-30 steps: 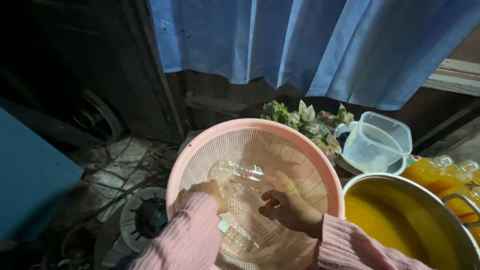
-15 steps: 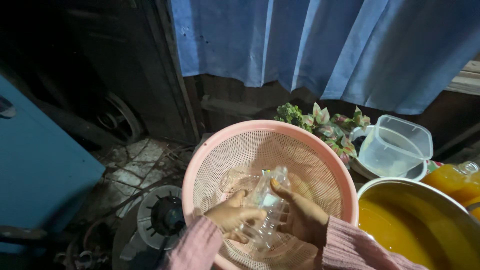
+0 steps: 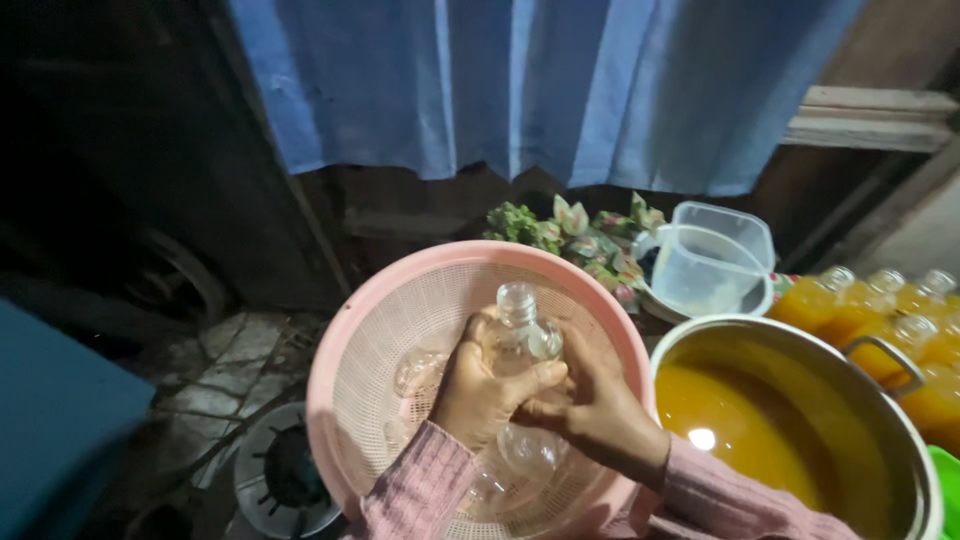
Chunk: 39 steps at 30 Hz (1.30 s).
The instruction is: The person pours an orange liquid from a large metal pot into clear plastic bottles using a green plastic scoop. They retrieve empty bottles from a pink colander, fill them, and place them on a blue tray with other filled bottles.
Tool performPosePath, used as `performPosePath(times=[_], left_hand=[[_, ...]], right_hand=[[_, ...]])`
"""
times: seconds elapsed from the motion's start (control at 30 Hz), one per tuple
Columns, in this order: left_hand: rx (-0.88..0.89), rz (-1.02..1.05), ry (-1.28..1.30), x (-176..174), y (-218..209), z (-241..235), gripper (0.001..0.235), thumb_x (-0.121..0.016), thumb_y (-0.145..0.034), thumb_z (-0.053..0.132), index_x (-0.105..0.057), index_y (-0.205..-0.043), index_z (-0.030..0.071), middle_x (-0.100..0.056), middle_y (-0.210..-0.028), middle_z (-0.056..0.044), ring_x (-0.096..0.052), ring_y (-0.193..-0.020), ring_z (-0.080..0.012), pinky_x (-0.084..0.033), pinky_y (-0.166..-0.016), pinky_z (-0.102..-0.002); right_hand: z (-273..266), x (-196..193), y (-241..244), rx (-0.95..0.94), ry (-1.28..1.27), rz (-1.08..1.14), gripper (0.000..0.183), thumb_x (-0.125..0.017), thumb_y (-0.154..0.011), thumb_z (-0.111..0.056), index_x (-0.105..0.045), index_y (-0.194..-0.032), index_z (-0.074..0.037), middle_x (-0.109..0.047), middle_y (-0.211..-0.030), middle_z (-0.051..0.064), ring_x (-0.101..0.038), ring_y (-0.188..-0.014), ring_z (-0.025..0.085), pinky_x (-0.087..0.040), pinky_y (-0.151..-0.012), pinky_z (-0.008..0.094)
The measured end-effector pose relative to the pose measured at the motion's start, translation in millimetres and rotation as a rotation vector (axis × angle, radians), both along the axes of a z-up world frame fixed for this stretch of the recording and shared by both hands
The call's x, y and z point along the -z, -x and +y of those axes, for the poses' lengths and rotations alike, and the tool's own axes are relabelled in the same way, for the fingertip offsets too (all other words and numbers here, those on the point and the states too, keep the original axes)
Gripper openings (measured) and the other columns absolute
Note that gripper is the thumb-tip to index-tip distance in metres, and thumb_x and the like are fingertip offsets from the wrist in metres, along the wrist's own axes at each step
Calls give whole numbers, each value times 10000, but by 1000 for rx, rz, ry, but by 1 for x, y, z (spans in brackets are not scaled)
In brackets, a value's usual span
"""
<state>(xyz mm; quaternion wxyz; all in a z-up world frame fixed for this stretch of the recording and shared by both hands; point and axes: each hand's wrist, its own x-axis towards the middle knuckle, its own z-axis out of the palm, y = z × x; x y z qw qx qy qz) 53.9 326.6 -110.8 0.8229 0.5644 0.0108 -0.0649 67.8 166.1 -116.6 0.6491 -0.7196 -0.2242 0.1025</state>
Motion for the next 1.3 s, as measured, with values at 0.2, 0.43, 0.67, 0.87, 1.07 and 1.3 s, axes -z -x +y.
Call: performPosePath(times=[0.2, 0.43, 0.67, 0.87, 1.07, 1.3], left_hand=[[41, -304, -135, -26, 1, -30, 661, -814, -732, 45, -511, -1320, 50, -654, -1209, -92, -665, -1093, -172, -588, -921, -323], [127, -364, -115, -41, 0, -77, 664, -831, -749, 54, -515, -1333, 52, -673, -1199, -98, -666, -1091, -172, -578, -938, -324], [202, -311, -131, -55, -1, -143, 690, -825, -736, 68, -497, -1343, 66, -695, -1159, -92, -696, -1030, -157, -597, -882, -312], [240, -358, -100, -50, -3, -202, 685, -829, -755, 74, -483, -1346, 58, -681, -1160, -82, -697, -1027, -147, -607, -878, -302], [199, -351, -168, -46, 4, -254, 642, -838, -743, 66, -516, -1298, 56, -705, -1110, -79, -706, -996, -147, -602, -874, -307], [162, -346, -180, -43, 19, -305, 637, -818, -731, 54, -546, -1306, 71, -714, -1130, -56, -708, -1013, -129, -594, -906, -305]], right_hand=[[-25, -28, 17, 151, 48, -178, 1074, -870, -716, -11, -253, -1595, -41, -382, -1564, 123, -545, -1306, 212, -552, -970, 345], [-63, -50, 31, 296, 76, -94, 1022, -830, -669, -11, -305, -1545, -54, -589, -1401, 127, -574, -1277, 187, -479, -1043, 324], [-134, -61, 36, 418, 170, -77, 1021, -852, -618, -22, -359, -1512, -56, -619, -1360, 106, -592, -1243, 163, -493, -1014, 317], [-196, -53, 36, 345, 25, -67, 1001, -823, -654, 26, -333, -1525, -17, -576, -1414, 129, -563, -1289, 174, -474, -1043, 308], [-248, -53, 39, 281, -30, -11, 1010, -821, -654, 67, -317, -1524, -30, -549, -1438, 110, -562, -1293, 177, -490, -1045, 326], [-300, -46, 46, 237, -23, 32, 1005, -822, -663, 67, -319, -1524, -54, -564, -1436, 118, -571, -1301, 190, -482, -1064, 332]])
